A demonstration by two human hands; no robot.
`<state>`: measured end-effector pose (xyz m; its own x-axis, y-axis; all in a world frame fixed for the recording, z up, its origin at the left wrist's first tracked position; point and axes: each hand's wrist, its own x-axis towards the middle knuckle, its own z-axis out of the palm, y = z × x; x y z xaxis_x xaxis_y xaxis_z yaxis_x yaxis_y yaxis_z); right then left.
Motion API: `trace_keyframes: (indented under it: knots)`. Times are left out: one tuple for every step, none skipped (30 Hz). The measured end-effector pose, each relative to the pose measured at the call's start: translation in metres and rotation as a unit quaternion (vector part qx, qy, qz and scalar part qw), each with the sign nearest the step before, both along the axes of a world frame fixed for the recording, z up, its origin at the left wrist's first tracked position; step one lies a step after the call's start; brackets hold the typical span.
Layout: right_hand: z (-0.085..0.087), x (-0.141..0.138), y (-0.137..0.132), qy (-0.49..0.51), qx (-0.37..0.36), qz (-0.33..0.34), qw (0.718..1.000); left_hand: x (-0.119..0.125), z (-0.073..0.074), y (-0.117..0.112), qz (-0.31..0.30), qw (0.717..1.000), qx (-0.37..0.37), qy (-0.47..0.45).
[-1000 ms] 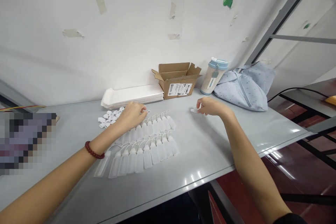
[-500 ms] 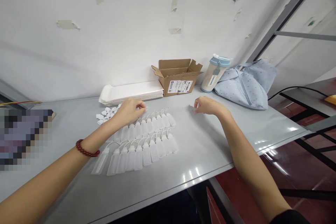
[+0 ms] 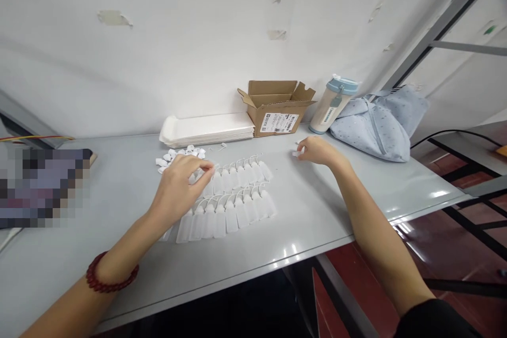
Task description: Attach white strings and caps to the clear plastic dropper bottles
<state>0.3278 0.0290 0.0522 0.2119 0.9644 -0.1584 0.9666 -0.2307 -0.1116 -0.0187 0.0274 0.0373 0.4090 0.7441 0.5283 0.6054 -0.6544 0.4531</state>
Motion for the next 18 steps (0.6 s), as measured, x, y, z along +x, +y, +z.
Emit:
trace_keyframes:
  knots:
    - [0.002, -0.003, -0.001, -0.002, 0.003, 0.006, 1.0, 0.002, 0.001, -0.002, -0.007, 1.0, 0.002, -0.002]
    - [0.004, -0.008, -0.002, 0.003, 0.01, 0.017, 1.0, 0.004, 0.001, -0.004, -0.014, 1.0, 0.004, -0.006]
    - [0.005, -0.014, -0.003, 0.019, 0.023, 0.035, 0.999, 0.006, 0.002, -0.006, -0.021, 1.0, 0.005, -0.01]
    - [0.006, -0.022, -0.005, 0.045, 0.04, 0.06, 0.996, 0.008, 0.002, -0.009, -0.028, 0.999, 0.008, -0.015]
    - [0.007, -0.031, -0.008, 0.099, 0.076, 0.095, 0.988, 0.01, 0.003, -0.011, -0.034, 0.999, 0.009, -0.02]
    - [0.007, -0.042, -0.012, 0.165, 0.116, 0.134, 0.97, 0.011, 0.003, -0.014, -0.04, 0.999, 0.009, -0.026]
    - [0.006, -0.054, -0.016, 0.227, 0.146, 0.17, 0.948, 0.013, 0.003, -0.016, -0.046, 0.998, 0.007, -0.032]
    - [0.005, -0.066, -0.021, 0.274, 0.16, 0.198, 0.927, 0.015, 0.003, -0.019, -0.051, 0.998, 0.004, -0.038]
    - [0.004, -0.079, -0.026, 0.307, 0.16, 0.221, 0.912, 0.016, 0.003, -0.021, -0.056, 0.997, 0.002, -0.044]
    - [0.003, -0.09, -0.032, 0.327, 0.162, 0.242, 0.899, 0.017, 0.003, -0.023, -0.06, 0.997, 0.002, -0.05]
    - [0.002, -0.101, -0.037, 0.34, 0.168, 0.262, 0.888, 0.019, 0.003, -0.025, -0.064, 0.996, 0.004, -0.056]
    - [0.001, -0.109, -0.042, 0.342, 0.169, 0.281, 0.881, 0.02, 0.002, -0.027, -0.068, 0.996, 0.008, -0.063]
    - [-0.001, -0.116, -0.046, 0.343, 0.175, 0.302, 0.872, 0.021, 0.002, -0.029, -0.07, 0.995, 0.012, -0.068]
    - [-0.002, -0.12, -0.049, 0.342, 0.185, 0.319, 0.865, 0.023, 0.001, -0.03, -0.073, 0.995, 0.017, -0.072]
    - [-0.003, -0.123, -0.051, 0.339, 0.196, 0.332, 0.858, 0.024, 0.001, -0.032, -0.075, 0.994, 0.023, -0.075]
    - [-0.005, -0.125, -0.052, 0.336, 0.207, 0.342, 0.853, 0.024, 0.0, -0.033, -0.076, 0.994, 0.028, -0.078]
    - [-0.007, -0.125, -0.052, 0.331, 0.218, 0.349, 0.849, 0.025, -0.001, -0.033, -0.076, 0.993, 0.034, -0.08]
    - [-0.008, -0.124, -0.052, 0.324, 0.227, 0.354, 0.847, 0.025, -0.001, -0.034, -0.075, 0.993, 0.04, -0.083]
